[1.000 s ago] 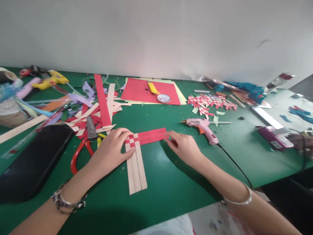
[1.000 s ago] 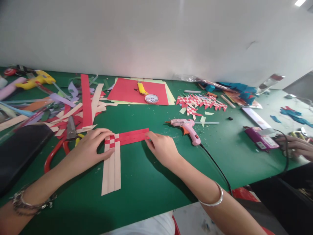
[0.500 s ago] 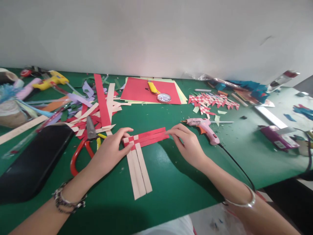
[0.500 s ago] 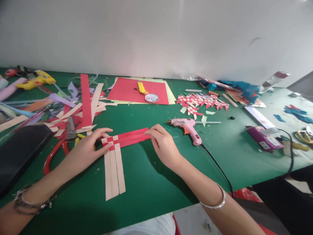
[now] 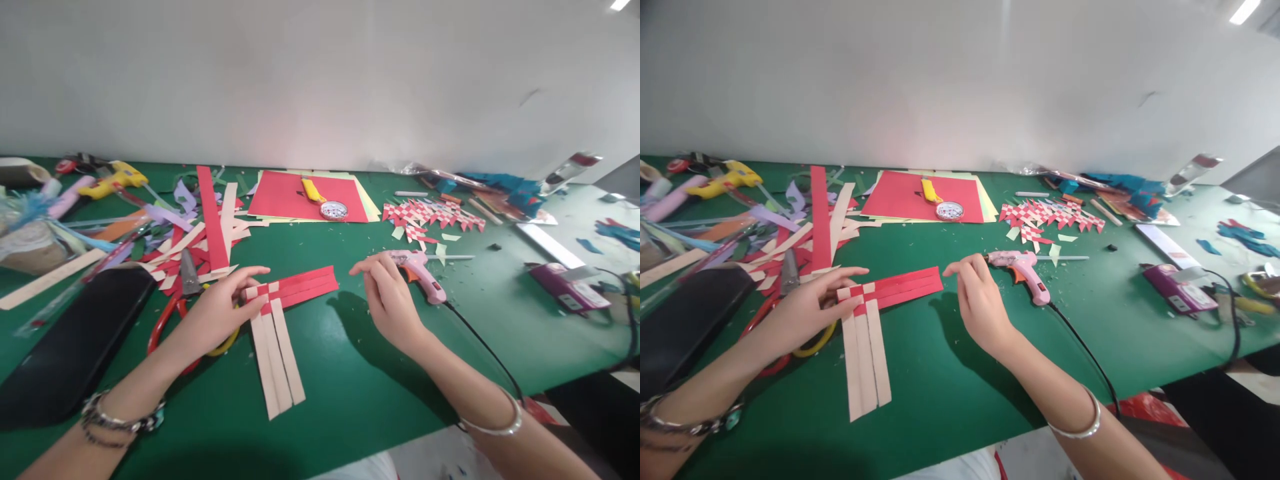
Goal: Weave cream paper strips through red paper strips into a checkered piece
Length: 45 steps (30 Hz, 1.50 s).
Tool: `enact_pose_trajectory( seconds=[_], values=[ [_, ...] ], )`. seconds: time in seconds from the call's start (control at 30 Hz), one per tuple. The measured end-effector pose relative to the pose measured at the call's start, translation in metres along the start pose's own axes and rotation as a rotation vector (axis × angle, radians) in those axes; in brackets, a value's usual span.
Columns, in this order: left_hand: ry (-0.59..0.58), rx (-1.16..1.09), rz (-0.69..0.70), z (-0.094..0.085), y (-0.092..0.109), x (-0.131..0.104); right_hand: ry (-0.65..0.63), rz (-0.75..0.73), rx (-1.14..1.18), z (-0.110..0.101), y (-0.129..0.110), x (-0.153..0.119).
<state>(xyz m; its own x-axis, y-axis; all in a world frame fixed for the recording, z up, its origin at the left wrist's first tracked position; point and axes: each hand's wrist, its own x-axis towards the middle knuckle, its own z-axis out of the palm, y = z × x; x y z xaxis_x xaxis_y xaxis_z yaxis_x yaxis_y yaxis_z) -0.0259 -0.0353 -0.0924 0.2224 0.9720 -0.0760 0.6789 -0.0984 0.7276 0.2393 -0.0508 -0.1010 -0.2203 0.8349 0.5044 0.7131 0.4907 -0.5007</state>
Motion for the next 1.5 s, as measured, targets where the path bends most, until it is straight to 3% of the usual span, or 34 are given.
enact_pose_trajectory(
  seconds=[0.23, 0.67, 0.87, 0.93, 1.03, 1.1, 1.17, 1.27, 1.37, 1.5],
  values=[
    [-0.013, -0.119, -0.102, -0.016, 0.015, 0.004, 0.076, -0.012, -0.016, 0.002, -0.001, 0.000],
    [0.056, 0.041, 0.013, -0.050, 0.061, 0.014, 0.176, -0.131, -0.008, 0.001, 0.000, -0.001],
    [0.149, 0.116, -0.007, -0.065, 0.076, 0.019, 0.178, -0.194, 0.004, -0.001, 0.000, -0.001],
    [0.185, 0.150, 0.044, -0.069, 0.078, 0.021, 0.193, -0.203, 0.002, -0.001, 0.000, 0.000],
    [0.302, 0.217, 0.253, -0.069, 0.076, 0.025, 0.217, -0.220, 0.003, 0.001, 0.000, 0.000],
    [0.434, 0.296, 0.441, -0.063, 0.068, 0.027, 0.221, -0.236, -0.008, 0.002, 0.000, -0.001],
    [0.455, 0.330, 0.564, -0.052, 0.055, 0.026, 0.211, -0.262, -0.034, 0.003, -0.001, -0.001],
    [0.229, 0.299, 0.608, -0.027, 0.027, 0.022, 0.273, -0.321, -0.066, 0.000, 0.001, 0.000],
    [0.038, 0.236, 0.503, -0.005, -0.003, 0.018, 0.406, -0.324, -0.079, -0.006, 0.008, 0.003],
    [-0.152, 0.253, 0.535, 0.005, -0.024, 0.019, 0.415, -0.231, -0.043, -0.011, 0.019, 0.007]
  ],
)
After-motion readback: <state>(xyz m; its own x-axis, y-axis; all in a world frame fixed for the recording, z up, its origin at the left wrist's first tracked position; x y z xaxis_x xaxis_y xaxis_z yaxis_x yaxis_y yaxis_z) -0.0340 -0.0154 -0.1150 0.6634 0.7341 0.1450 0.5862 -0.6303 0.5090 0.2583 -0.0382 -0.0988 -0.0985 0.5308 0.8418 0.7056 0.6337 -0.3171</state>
